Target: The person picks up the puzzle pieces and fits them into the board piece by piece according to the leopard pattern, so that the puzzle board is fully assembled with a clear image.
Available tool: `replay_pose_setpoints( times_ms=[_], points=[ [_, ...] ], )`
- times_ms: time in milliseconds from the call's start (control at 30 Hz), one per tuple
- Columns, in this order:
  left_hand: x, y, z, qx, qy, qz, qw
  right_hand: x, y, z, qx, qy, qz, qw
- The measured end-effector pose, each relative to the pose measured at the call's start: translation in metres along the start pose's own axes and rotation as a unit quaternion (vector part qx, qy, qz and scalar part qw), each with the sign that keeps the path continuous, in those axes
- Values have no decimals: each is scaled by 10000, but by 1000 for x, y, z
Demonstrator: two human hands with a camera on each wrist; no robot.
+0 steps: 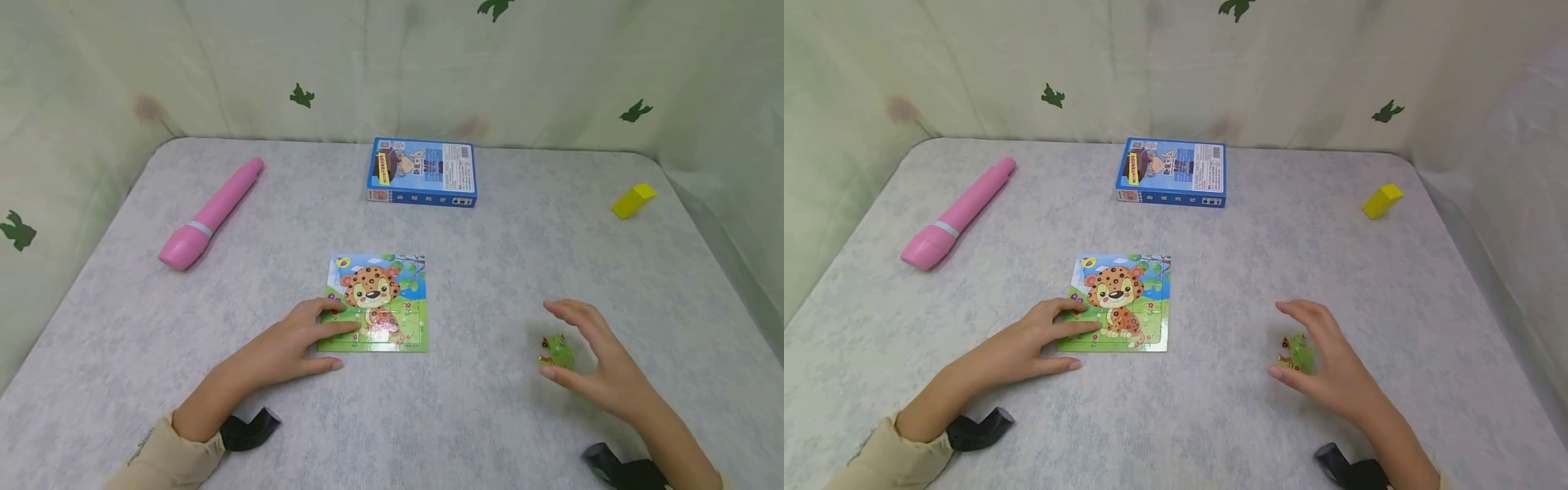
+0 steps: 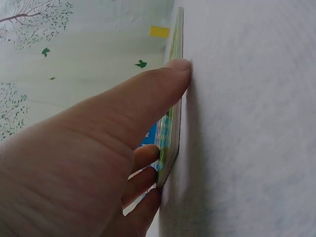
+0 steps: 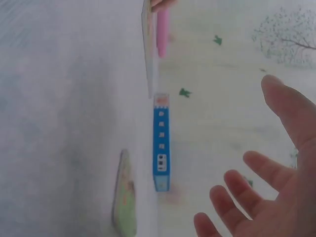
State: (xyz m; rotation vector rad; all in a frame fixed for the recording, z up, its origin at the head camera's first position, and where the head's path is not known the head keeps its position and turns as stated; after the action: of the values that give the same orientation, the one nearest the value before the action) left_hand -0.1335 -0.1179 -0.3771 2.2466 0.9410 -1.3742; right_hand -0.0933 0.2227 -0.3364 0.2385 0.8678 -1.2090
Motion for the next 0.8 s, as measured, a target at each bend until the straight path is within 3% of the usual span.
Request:
replay_pose_setpoints(
  times_ms=[200,467,800],
  points=[
    [0,0,0,53,3,-37,10000,1,13,-26,487,-17,-16,9988],
    [0,0,1,91,-6,-76,9999,7,25,-52,1138,361,536,9914],
    [1,0,1,30,17,-37,10000,8,26,-55,1149,972,690,9862]
  ],
)
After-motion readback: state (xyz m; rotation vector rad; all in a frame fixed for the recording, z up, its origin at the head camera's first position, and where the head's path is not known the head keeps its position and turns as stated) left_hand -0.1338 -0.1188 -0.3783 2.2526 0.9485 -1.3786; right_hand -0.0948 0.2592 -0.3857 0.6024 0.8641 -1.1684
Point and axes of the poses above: each hand's wrist, its own y-axis away from the middle knuckle, its own x-axis out of the palm, z = x × y, the point moved 8 cm from there along -y, towards the middle knuckle, and after that the axes turned 1 degree about -x, right-handed, at the moved point
